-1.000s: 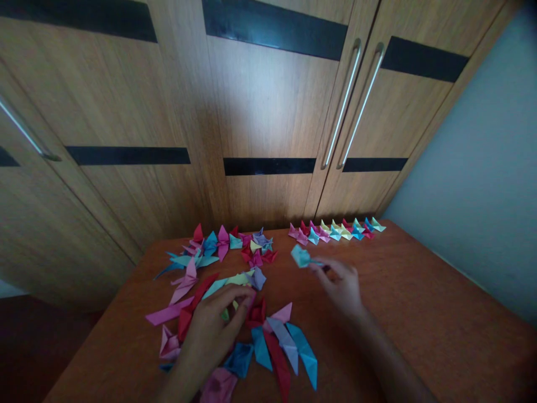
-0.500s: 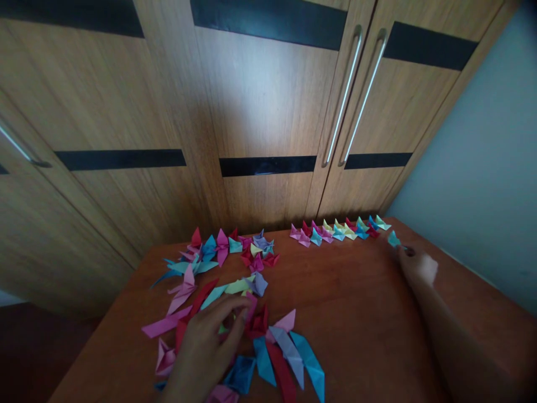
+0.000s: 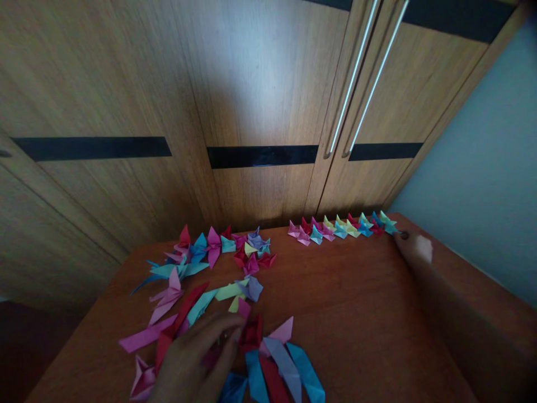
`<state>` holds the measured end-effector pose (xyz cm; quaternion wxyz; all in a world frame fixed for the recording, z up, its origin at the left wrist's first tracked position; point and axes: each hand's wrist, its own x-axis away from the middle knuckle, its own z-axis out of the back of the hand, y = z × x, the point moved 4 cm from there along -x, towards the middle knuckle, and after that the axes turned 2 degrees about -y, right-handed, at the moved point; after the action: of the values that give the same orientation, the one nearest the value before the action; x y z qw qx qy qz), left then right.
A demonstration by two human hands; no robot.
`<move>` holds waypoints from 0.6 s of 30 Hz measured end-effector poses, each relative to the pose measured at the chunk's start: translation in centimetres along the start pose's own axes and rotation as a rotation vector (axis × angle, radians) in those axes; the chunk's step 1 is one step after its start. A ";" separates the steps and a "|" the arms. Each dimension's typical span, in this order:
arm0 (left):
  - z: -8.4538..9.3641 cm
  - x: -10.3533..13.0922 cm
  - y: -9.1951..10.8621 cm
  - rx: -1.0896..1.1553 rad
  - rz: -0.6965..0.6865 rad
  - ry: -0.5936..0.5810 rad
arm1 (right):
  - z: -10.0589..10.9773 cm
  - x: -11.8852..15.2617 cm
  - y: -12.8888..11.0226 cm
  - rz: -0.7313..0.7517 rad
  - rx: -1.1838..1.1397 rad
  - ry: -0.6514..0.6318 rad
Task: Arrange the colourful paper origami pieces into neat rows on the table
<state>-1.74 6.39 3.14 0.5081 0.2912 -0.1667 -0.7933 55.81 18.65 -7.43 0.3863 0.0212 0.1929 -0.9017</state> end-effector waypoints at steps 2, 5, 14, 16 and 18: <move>0.0 0.0 0.2 -0.008 -0.021 -0.008 | -0.1 -0.2 -0.1 -0.004 0.007 -0.001; -0.1 0.2 0.3 -0.020 -0.037 -0.006 | -0.2 -0.3 -0.3 -0.010 0.003 -0.008; 0.0 0.1 0.2 -0.036 -0.077 0.024 | -0.3 -0.5 -0.6 -0.029 -0.049 -0.035; 0.0 0.1 0.2 -0.040 -0.089 0.027 | -0.3 -0.6 -0.6 -0.027 -0.063 -0.032; 0.0 0.0 0.3 -0.043 -0.085 0.027 | -0.2 -0.5 -0.5 -0.021 -0.080 -0.025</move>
<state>-1.56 6.27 3.26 0.4825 0.2978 -0.1302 -0.8134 55.74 19.42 -7.38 0.3798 -0.0074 0.2241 -0.8975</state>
